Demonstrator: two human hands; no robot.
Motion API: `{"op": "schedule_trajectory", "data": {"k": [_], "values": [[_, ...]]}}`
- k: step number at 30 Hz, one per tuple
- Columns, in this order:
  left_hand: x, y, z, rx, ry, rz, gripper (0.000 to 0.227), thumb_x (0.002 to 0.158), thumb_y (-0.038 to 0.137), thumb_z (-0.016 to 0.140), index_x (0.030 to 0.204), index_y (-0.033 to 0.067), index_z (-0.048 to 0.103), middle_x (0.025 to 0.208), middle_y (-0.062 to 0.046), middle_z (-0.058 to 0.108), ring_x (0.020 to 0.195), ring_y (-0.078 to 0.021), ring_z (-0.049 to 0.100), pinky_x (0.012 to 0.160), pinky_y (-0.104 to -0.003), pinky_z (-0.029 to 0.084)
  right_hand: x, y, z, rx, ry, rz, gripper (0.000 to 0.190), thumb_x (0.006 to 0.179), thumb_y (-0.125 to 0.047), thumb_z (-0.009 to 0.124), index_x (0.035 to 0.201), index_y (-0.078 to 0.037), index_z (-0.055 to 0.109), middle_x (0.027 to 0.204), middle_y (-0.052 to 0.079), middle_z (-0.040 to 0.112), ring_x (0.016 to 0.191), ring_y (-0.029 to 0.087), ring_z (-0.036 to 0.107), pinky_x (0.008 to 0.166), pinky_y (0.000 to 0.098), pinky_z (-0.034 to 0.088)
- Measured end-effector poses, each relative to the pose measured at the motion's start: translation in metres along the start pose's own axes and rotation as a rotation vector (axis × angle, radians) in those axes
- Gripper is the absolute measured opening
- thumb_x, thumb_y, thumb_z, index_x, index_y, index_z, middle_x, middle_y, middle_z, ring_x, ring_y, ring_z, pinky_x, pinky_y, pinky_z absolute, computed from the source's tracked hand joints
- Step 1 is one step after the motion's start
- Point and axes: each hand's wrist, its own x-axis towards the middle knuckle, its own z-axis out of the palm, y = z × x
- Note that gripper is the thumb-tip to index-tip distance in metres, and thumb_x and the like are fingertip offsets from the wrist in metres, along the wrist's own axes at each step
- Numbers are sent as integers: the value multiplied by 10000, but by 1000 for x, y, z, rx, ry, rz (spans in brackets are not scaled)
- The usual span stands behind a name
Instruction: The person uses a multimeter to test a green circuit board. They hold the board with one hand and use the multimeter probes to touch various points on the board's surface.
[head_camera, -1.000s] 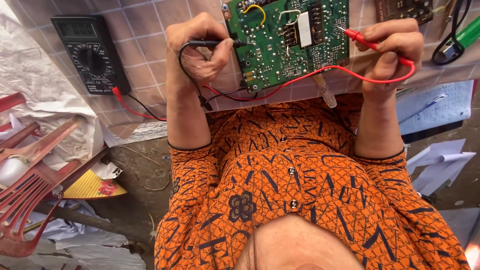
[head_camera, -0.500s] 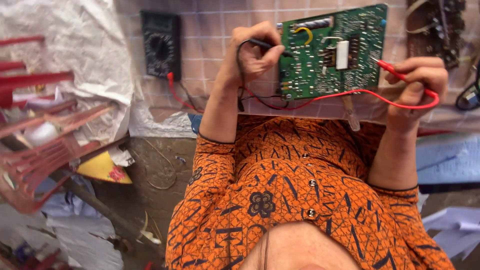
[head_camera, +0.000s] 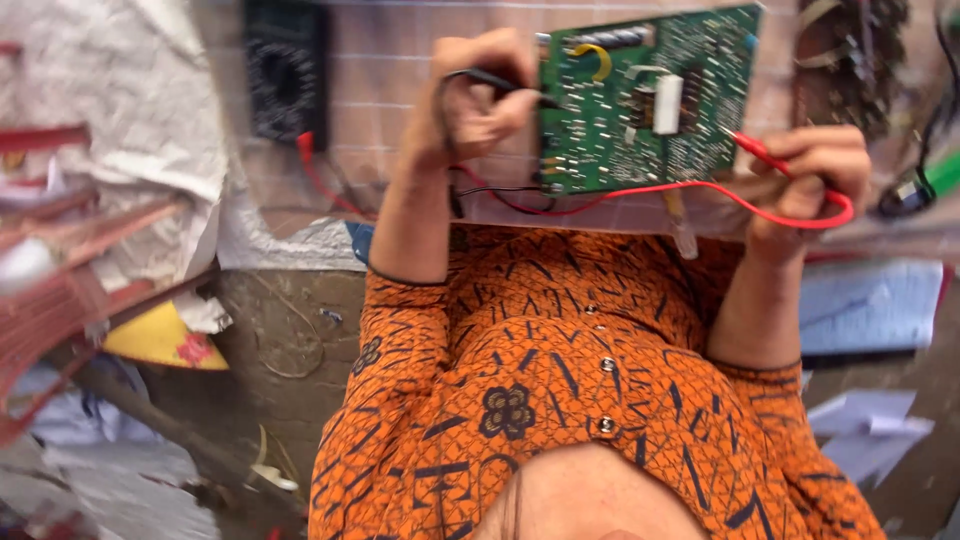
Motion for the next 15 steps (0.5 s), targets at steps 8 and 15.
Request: {"op": "schedule_trajectory", "data": {"k": [8,15], "values": [[-4,0,4,203,38,18,69,692,-37,537,684,30,520,628,-57,512,494,-133,418,464,-262,336,1,8,-6,-44,-29,-46,241,916,-181,385,749,-8,395,762,186,489,635,262,492,574,352,474],[-8,-6,2,349,22,50,109,768,140,534,727,56,590,624,-50,513,527,-160,452,517,-284,337,3,0,-9,-77,-51,11,353,931,-340,400,749,-42,448,738,150,542,602,197,501,547,293,428]]}}
